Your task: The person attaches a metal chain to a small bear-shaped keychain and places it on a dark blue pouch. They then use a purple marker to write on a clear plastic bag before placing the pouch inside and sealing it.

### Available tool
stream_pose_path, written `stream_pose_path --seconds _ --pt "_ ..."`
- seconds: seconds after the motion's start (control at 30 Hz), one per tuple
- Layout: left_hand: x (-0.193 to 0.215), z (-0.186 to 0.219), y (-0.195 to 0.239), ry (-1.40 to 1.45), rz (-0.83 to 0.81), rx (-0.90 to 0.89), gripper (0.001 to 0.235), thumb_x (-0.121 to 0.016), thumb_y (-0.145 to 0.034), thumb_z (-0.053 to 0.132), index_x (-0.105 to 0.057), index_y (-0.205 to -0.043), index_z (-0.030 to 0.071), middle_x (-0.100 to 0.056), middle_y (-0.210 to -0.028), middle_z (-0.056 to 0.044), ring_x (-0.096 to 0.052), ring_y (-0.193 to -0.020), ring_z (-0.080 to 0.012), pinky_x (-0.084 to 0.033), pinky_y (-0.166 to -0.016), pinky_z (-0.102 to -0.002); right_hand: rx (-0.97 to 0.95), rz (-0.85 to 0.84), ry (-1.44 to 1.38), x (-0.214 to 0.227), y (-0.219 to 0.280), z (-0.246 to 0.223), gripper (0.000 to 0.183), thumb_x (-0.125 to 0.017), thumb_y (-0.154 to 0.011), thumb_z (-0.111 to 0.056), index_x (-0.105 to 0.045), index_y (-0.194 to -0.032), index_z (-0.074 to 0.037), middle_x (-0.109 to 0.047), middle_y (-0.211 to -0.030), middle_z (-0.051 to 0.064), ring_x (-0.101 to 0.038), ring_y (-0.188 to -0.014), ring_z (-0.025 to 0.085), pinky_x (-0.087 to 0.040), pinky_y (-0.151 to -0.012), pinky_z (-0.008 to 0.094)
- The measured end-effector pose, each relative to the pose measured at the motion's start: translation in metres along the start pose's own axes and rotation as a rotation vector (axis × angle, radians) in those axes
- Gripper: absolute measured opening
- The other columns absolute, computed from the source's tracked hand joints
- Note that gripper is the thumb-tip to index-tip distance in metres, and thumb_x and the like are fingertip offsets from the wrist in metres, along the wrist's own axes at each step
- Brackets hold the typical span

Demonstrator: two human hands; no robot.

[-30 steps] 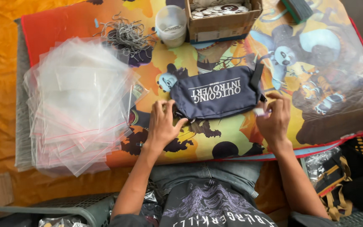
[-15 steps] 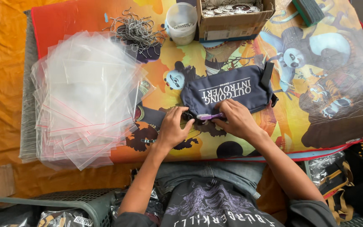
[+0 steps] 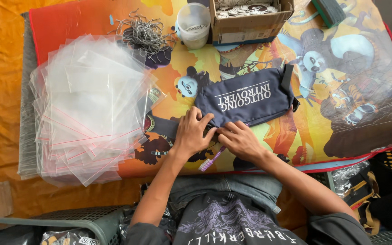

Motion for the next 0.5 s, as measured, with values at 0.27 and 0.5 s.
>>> stream_pose_path --seconds 0.27,0.5 --pt "0.0 0.003 -0.013 -0.083 0.081 -0.141 0.038 -0.068 -0.081 0.039 -0.062 -0.111 0.017 -0.045 -0.122 -0.012 -0.049 -0.111 -0.0362 -0.045 -0.087 -0.048 -0.079 0.025 0.212 0.007 -0.001 -0.009 0.025 -0.05 -0.098 -0.003 -0.049 -0.074 -0.01 -0.061 -0.087 0.012 -0.056 -0.078 0.029 -0.042 -0.064 0.035" --pt "-0.022 0.014 -0.019 -0.076 0.091 -0.265 0.039 -0.057 -0.077 0.022 -0.061 -0.116 0.022 -0.057 -0.123 -0.004 -0.048 -0.127 -0.0306 -0.032 -0.109 -0.05 -0.088 0.074 0.191 -0.007 0.008 0.002 0.03 -0.047 -0.1 -0.002 -0.047 -0.071 -0.009 -0.056 -0.078 0.012 -0.055 -0.071 0.029 -0.044 -0.063 0.035"
Point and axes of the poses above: each hand's wrist, its own y-axis away from the middle knuckle, its own x-axis out of the back of the hand, z = x × y, the point moved 4 cm from there along -y, towards the middle knuckle
